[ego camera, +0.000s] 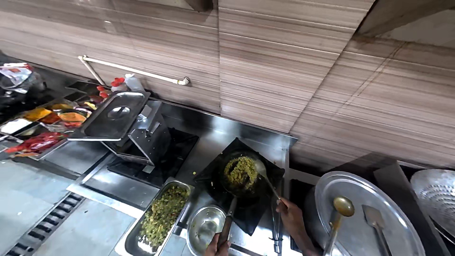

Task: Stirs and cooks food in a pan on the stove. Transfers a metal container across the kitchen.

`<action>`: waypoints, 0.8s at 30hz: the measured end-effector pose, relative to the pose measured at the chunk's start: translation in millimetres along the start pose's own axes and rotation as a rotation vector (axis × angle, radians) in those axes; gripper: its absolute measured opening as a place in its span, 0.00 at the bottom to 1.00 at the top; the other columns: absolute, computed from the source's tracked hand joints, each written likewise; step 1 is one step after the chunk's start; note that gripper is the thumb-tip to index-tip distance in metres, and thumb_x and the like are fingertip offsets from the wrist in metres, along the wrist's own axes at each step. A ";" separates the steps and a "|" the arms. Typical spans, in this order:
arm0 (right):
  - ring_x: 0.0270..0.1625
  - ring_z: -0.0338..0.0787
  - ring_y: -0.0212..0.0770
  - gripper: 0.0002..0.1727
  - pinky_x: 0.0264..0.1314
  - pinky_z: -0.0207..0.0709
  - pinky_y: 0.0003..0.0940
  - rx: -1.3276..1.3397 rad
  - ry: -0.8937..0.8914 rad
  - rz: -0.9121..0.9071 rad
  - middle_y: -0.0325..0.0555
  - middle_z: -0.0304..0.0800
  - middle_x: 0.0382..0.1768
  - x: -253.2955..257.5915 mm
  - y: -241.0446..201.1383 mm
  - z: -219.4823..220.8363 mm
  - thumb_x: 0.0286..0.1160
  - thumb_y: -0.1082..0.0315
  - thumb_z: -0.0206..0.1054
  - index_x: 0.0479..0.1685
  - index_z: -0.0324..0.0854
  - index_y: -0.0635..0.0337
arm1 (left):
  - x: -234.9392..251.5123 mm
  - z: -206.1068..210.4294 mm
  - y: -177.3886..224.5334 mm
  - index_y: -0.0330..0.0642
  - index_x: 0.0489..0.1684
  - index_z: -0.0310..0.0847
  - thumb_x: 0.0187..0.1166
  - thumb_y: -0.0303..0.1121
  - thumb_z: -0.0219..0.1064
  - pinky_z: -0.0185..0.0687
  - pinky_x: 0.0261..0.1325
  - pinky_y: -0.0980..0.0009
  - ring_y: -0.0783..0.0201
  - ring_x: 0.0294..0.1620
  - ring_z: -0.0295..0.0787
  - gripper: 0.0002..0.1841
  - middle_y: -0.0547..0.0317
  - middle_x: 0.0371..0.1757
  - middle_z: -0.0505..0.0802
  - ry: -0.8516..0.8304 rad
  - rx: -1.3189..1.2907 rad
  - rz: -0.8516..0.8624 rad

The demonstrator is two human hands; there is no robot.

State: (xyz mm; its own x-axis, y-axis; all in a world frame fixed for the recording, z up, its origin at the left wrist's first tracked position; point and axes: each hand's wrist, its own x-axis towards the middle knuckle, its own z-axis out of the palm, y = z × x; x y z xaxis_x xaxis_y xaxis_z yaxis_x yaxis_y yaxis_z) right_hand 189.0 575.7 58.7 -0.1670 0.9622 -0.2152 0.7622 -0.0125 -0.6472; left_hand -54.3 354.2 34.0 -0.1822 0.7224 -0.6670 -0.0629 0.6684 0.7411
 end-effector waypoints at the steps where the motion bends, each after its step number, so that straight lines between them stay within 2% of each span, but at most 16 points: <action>1: 0.34 0.92 0.40 0.18 0.43 0.88 0.44 0.056 -0.004 0.038 0.42 0.96 0.37 -4.7 -0.3 4.0 0.87 0.60 0.60 0.63 0.88 0.59 | -2.5 -1.8 -3.5 0.39 0.75 0.71 0.85 0.48 0.64 0.82 0.31 0.63 0.63 0.25 0.83 0.27 0.52 0.41 0.91 -0.005 -0.007 0.002; 4: 0.23 0.87 0.39 0.17 0.25 0.83 0.41 0.208 -0.033 0.148 0.41 0.96 0.35 -20.0 -0.7 10.6 0.89 0.59 0.58 0.61 0.87 0.58 | -10.9 -6.1 -16.2 0.40 0.70 0.75 0.83 0.53 0.66 0.83 0.30 0.63 0.61 0.26 0.86 0.28 0.53 0.41 0.92 -0.030 -0.014 0.002; 10: 0.18 0.84 0.34 0.17 0.20 0.79 0.34 0.333 0.008 0.105 0.37 0.96 0.31 -32.0 -5.5 16.2 0.89 0.59 0.59 0.61 0.88 0.58 | -20.1 -10.5 -19.1 0.41 0.69 0.75 0.83 0.56 0.65 0.83 0.29 0.64 0.62 0.27 0.86 0.29 0.54 0.43 0.93 -0.069 -0.065 -0.032; 14: 0.16 0.82 0.34 0.17 0.18 0.78 0.33 0.412 0.020 0.070 0.36 0.95 0.30 -37.6 -10.4 10.9 0.87 0.57 0.61 0.60 0.89 0.57 | -19.0 -16.9 -13.9 0.43 0.73 0.75 0.83 0.58 0.62 0.87 0.35 0.59 0.58 0.34 0.91 0.30 0.52 0.46 0.93 -0.041 -0.021 -0.045; 17: 0.21 0.85 0.30 0.17 0.24 0.81 0.31 0.321 0.071 -0.003 0.32 0.95 0.30 -38.7 -10.4 8.1 0.86 0.56 0.61 0.59 0.91 0.55 | -17.2 -27.3 -10.5 0.44 0.76 0.75 0.84 0.59 0.60 0.89 0.45 0.53 0.55 0.42 0.92 0.32 0.50 0.49 0.93 0.052 0.042 -0.010; 19: 0.29 0.90 0.29 0.17 0.37 0.87 0.33 0.170 0.108 -0.059 0.31 0.95 0.31 -36.2 -8.3 7.6 0.85 0.56 0.62 0.58 0.91 0.55 | -15.0 -35.4 -10.2 0.43 0.76 0.76 0.84 0.59 0.60 0.89 0.52 0.49 0.54 0.48 0.93 0.32 0.49 0.51 0.94 0.132 0.081 0.031; 20: 0.33 0.93 0.32 0.18 0.43 0.89 0.37 0.094 0.119 -0.089 0.34 0.96 0.32 -33.5 -8.8 7.5 0.85 0.57 0.62 0.58 0.91 0.56 | -14.0 -39.5 -8.2 0.42 0.76 0.77 0.85 0.58 0.59 0.89 0.54 0.47 0.53 0.50 0.93 0.32 0.48 0.54 0.93 0.167 0.099 0.053; 24: 0.40 0.96 0.43 0.20 0.51 0.89 0.48 -0.107 0.034 -0.188 0.44 0.97 0.37 -19.4 -22.3 15.2 0.87 0.56 0.59 0.63 0.90 0.54 | -15.9 -50.1 6.9 0.39 0.73 0.78 0.86 0.54 0.58 0.85 0.62 0.50 0.56 0.54 0.92 0.30 0.48 0.56 0.93 0.294 0.114 0.155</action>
State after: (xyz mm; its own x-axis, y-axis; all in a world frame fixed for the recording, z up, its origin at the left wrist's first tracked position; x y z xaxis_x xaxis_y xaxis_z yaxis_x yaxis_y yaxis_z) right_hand 165.7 553.1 66.2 -0.2928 0.9535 -0.0718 0.7818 0.1955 -0.5921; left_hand -101.0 338.4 53.5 -0.4569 0.7457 -0.4849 0.0940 0.5825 0.8073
